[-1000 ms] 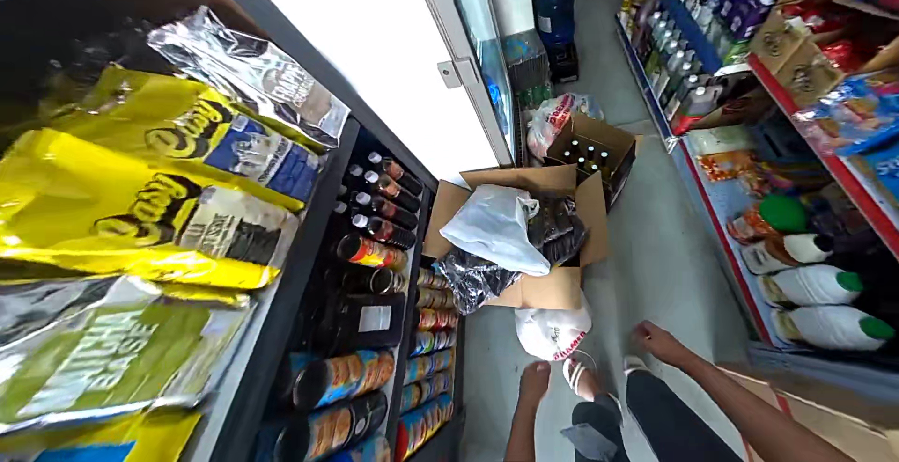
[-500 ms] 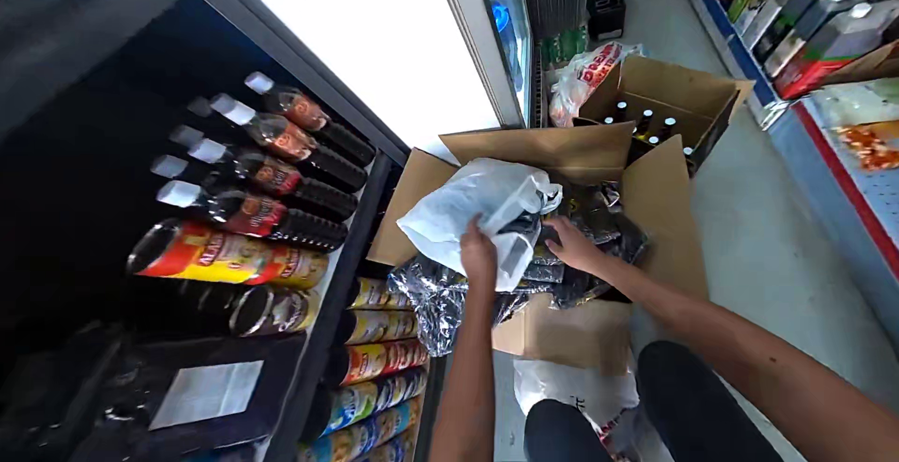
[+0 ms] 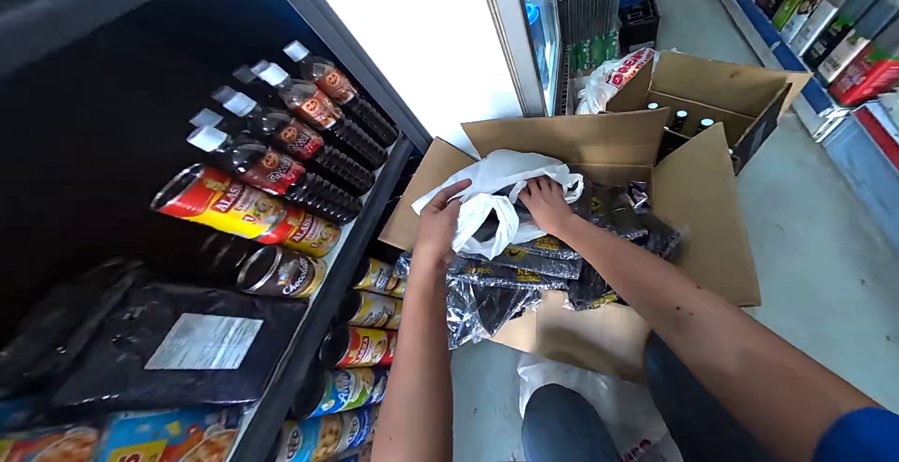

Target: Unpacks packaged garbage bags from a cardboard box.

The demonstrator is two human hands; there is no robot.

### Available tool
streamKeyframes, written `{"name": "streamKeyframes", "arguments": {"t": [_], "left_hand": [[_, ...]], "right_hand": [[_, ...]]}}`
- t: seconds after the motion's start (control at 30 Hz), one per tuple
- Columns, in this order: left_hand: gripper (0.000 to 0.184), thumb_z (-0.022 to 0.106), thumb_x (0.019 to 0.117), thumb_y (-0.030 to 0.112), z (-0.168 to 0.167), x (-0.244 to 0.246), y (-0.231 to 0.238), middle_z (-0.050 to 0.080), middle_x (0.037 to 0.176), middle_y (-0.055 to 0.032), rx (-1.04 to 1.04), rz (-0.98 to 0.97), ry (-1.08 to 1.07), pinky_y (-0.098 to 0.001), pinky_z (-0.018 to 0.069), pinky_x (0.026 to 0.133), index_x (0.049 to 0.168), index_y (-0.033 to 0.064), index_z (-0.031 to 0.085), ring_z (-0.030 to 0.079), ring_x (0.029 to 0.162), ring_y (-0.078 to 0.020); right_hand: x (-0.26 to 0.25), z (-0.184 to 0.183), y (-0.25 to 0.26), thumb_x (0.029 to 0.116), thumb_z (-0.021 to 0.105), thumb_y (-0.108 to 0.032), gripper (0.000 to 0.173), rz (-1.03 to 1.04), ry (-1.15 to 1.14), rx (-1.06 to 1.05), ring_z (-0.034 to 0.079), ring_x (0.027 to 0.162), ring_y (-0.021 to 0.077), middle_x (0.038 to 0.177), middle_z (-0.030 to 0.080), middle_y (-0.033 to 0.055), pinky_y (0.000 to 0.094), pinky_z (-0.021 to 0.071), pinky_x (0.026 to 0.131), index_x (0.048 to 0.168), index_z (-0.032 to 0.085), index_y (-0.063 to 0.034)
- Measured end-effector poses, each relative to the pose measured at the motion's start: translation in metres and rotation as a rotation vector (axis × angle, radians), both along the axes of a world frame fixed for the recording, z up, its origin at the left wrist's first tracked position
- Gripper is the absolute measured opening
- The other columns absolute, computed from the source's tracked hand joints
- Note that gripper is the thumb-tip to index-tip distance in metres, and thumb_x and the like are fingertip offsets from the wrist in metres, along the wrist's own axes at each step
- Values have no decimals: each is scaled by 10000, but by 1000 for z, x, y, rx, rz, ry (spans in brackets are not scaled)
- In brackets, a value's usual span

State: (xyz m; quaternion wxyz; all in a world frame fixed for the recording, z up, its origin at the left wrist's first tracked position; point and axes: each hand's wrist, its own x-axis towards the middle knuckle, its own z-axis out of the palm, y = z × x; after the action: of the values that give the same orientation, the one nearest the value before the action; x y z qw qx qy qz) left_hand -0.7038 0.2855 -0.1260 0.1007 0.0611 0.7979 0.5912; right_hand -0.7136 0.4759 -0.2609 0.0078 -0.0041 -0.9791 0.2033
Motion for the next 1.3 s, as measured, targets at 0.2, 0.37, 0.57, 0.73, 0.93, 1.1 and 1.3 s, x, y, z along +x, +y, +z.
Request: {"name": "streamKeyframes", "arguments": {"t": [0.2, 0.37, 0.57, 0.73, 0.93, 1.1, 1.3], "left_hand": [[309, 439, 1078, 72, 16, 18, -33, 703, 1002, -40, 66, 71, 52, -245, 549, 689, 1333, 71, 613, 651, 762, -66], [343, 377, 1046, 25, 33, 67, -62, 716, 947, 7, 95, -2, 117, -207, 567, 632, 1293, 49, 614, 662, 703, -33], [317, 491, 931, 49, 4, 115, -91, 748, 998, 95, 224, -221, 146, -204, 593, 740, 1131, 139, 721, 694, 829, -1], [281, 599, 914, 42, -41, 130, -79, 762, 967, 78, 461, -251, 74, -208, 594, 787, 1100, 176, 762, 706, 858, -16], [302, 581, 914, 20, -58, 132, -65, 771, 979, 56, 652, -173, 67, -219, 601, 789, 1096, 163, 775, 717, 870, -30], [308, 576, 924, 11, -55, 129, -64, 775, 1018, 30, 667, -202, 28, -239, 605, 818, 1132, 139, 764, 725, 905, -54], [326, 556, 927, -15, -55, 137, -54, 777, 1046, 24, 632, -266, -28, -222, 605, 807, 1145, 116, 759, 730, 908, -48]], "right_hand": [[24, 26, -21, 1001, 503, 65, 328, 63, 69, 41, 576, 1231, 510, 1327, 597, 313, 634, 495, 954, 1299, 634, 25], [106, 48, -32, 988, 470, 98, 458, 184, 118, 64, 556, 1257, 541, 1330, 582, 350, 645, 478, 983, 1426, 548, -13], [209, 16, -26, 883, 623, 128, 500, 246, 289, 20, 610, 1210, 501, 1325, 632, 284, 639, 506, 948, 1346, 652, -60], [233, -56, -31, 768, 727, 122, 490, 150, 530, 11, 660, 1185, 417, 1278, 683, 202, 610, 529, 954, 1234, 702, -26], [228, -42, -12, 692, 931, -366, 1110, 171, -30, -202, 193, 1528, 511, 1657, 230, 287, 692, 101, 1215, 1607, 348, -128], [205, -6, 13, 911, 722, -485, 924, -6, -59, -676, 291, 1493, 486, 1579, 345, 337, 606, 218, 1235, 1553, 344, 62], [167, 8, 32, 1045, 569, -119, 422, -321, 129, -833, 505, 1365, 395, 1422, 525, 318, 475, 432, 1129, 1395, 513, 110]]}}
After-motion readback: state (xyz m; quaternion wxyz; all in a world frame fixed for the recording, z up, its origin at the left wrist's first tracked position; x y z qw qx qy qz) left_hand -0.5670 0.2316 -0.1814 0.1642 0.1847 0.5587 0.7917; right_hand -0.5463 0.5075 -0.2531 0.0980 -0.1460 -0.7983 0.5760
